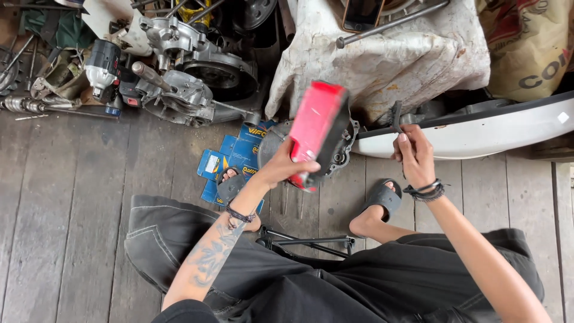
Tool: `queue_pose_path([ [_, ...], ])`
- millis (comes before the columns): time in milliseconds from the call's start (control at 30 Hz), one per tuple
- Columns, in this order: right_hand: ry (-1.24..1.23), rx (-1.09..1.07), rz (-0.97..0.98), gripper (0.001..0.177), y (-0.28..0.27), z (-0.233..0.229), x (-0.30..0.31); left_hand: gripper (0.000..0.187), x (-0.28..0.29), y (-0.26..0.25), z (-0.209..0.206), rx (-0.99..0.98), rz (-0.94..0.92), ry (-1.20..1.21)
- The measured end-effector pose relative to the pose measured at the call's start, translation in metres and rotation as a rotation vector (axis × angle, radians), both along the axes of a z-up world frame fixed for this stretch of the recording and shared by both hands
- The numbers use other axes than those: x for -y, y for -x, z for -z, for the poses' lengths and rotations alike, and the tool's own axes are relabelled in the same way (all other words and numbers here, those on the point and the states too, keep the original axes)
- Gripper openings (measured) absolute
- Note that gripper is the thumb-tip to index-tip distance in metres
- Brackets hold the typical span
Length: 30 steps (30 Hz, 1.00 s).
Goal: The person uses a metal file to scrape and clean the interior and exterior surfaces of a red and grey metal part. They rotate the part to access different areas and continue filing until the end of the clip.
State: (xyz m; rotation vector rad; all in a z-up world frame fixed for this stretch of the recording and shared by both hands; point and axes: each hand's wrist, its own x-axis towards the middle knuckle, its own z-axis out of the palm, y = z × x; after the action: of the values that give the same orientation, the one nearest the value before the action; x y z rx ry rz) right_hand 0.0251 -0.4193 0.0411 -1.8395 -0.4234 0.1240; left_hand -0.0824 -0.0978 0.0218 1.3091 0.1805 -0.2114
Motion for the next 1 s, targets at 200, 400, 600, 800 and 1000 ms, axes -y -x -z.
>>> queue_pose_path([
  [200,-0.019,0.159,-0.190,0.042,0.021,-0.084,-0.026,0.066,-0.001,-0.006,-0.032,-0.170,-0.034,0.854],
  [400,-0.012,0.238,-0.220,0.042,0.038,-0.140,-0.051,0.093,0.005,-0.022,-0.104,-0.156,-0.231,0.826],
  [600,0.107,0.113,-0.182,0.039,0.051,-0.130,-0.080,0.110,0.016,-0.057,-0.071,-0.190,-0.103,1.067],
  [800,0.547,0.428,-0.356,0.033,0.048,-0.132,-0.085,0.098,0.016,-0.057,-0.087,-0.198,-0.135,0.969],
  [1000,0.506,0.371,-0.422,0.034,0.017,-0.147,-0.060,0.084,0.024,-0.048,-0.083,-0.346,-0.223,0.737],
])
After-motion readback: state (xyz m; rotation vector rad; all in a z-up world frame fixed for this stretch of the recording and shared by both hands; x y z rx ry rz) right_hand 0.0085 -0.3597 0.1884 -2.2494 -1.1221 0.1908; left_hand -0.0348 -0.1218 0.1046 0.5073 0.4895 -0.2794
